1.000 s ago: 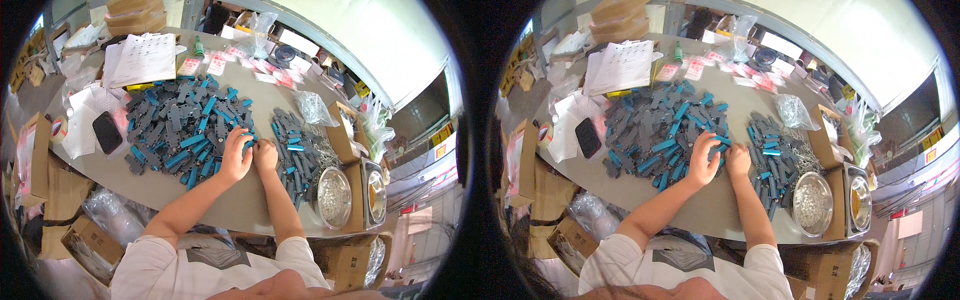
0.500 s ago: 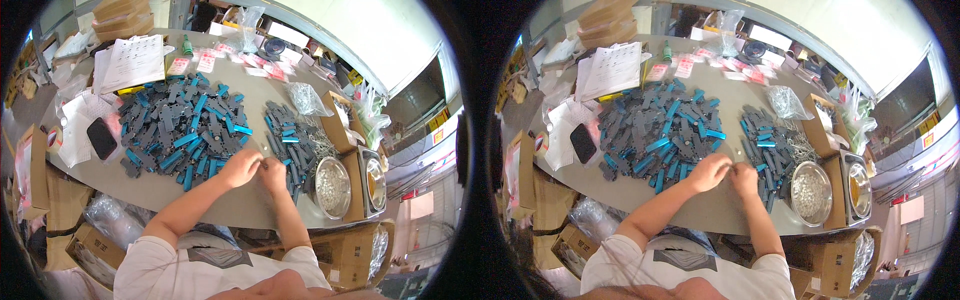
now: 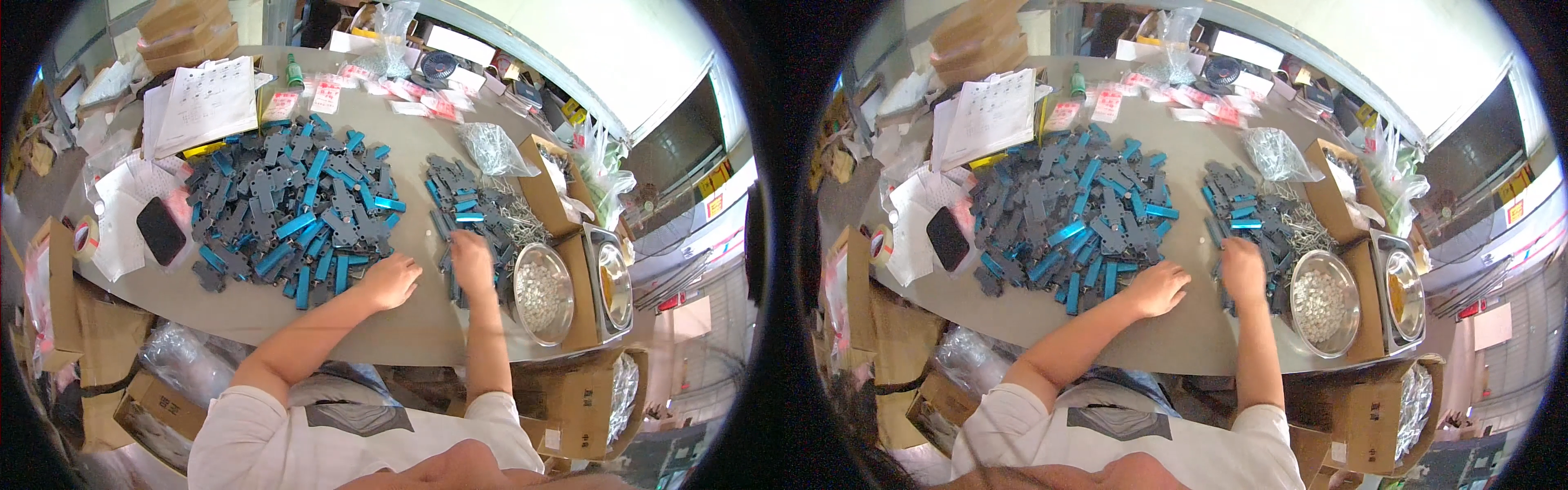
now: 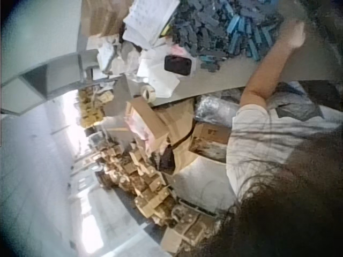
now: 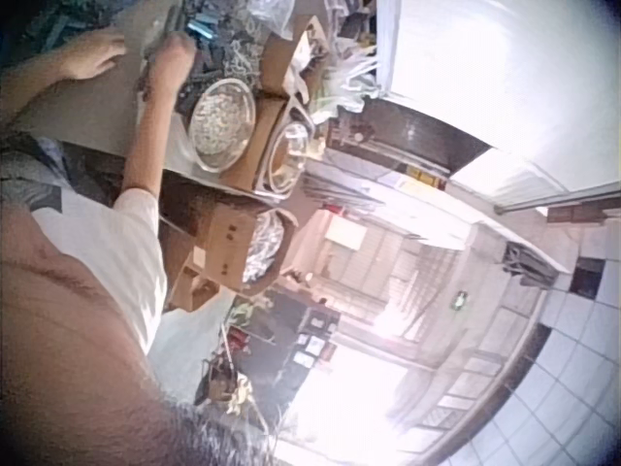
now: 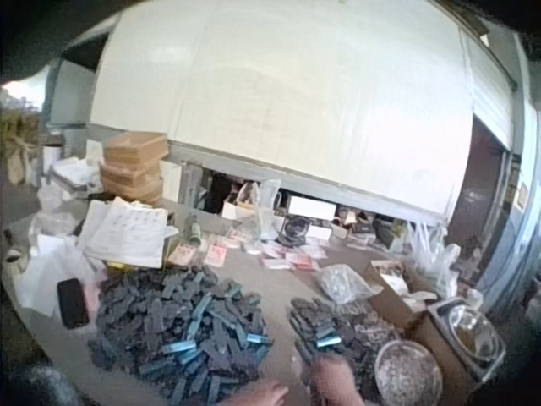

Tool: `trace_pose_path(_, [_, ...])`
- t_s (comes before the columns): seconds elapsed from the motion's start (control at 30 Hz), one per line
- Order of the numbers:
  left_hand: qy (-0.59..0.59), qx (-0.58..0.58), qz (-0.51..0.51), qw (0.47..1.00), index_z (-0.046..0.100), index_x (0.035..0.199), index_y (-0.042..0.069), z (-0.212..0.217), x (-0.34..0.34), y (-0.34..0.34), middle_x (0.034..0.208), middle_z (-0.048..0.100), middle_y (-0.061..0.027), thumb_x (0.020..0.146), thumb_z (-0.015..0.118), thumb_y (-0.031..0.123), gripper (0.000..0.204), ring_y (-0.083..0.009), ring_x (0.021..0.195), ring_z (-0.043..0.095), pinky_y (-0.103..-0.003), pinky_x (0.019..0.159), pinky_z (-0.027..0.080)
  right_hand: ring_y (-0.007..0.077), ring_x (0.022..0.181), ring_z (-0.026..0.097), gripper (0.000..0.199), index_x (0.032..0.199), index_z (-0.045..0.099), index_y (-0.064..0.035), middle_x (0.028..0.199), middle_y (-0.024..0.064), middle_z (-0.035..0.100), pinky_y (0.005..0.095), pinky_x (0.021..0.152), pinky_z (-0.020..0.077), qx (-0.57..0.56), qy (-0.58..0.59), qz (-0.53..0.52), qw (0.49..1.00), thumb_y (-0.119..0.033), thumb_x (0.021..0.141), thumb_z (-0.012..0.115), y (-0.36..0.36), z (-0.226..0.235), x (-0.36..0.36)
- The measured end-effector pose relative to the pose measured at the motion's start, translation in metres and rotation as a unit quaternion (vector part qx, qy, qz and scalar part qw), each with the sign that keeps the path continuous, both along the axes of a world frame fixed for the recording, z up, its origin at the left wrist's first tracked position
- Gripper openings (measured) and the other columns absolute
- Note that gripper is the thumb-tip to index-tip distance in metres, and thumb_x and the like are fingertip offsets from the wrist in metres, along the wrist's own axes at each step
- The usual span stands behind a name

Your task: Manually assembling small plastic and metal components at a workbench.

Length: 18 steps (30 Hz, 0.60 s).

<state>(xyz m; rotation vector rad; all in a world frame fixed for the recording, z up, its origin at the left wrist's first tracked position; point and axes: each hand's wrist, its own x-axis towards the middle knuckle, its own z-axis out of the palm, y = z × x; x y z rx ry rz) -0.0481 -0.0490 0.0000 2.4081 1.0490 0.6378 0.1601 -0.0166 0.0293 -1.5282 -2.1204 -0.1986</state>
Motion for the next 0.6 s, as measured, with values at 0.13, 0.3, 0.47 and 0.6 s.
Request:
trace_pose_path(0.13, [0.001,0.015,-0.004,1.000,0.059,0.099,0.003,0.000,0.002,0.001,0.100,0.058,-0.0123,0.081,0.060,0.016,0.022,-0.0313,0.099,0.053,-0.041,0.084,0.047,0.0349,0.093,0.059,0.015,0.088,0.064,-0.0039,0.095,0.0159,0.063,0.0412,0.080,0.0482,-0.044,-0.046,0.063,0.996,-0.005,0.075,0.054,0.026,-0.029,-0.036])
trace_pose_path(0.3, [-0.021,0.023,0.007,0.999,0.058,0.101,0.005,0.001,0.000,-0.001,0.101,0.059,-0.0113,0.083,0.059,0.019,0.023,-0.0306,0.100,0.054,-0.041,0.084,0.047,0.0339,0.090,0.058,0.019,0.088,0.064,-0.0039,0.094,0.0144,0.062,0.0427,0.080,0.0470,-0.069,0.013,0.027,0.997,-0.003,0.072,0.054,0.014,-0.015,-0.018])
trace_pose_path(0.47, [-0.018,0.005,0.000,1.000,0.058,0.101,0.006,0.004,0.000,-0.002,0.102,0.059,-0.0111,0.084,0.059,0.020,0.022,-0.0309,0.098,0.055,-0.041,0.082,0.048,0.0320,0.090,0.058,0.021,0.090,0.065,-0.0050,0.094,0.0141,0.063,0.0446,0.081,0.0455,0.120,0.036,-0.238,0.963,-0.004,0.070,0.060,-0.019,0.041,0.052])
trace_pose_path(0.6, [-0.032,0.014,-0.009,0.999,0.059,0.100,0.007,0.007,0.001,-0.003,0.099,0.059,-0.0114,0.084,0.060,0.019,0.020,-0.0312,0.096,0.056,-0.041,0.081,0.048,0.0319,0.086,0.061,0.017,0.090,0.067,-0.0066,0.087,0.0120,0.065,0.0434,0.078,0.0464,0.036,0.026,-0.202,0.978,-0.013,0.074,0.063,-0.009,0.025,0.040])
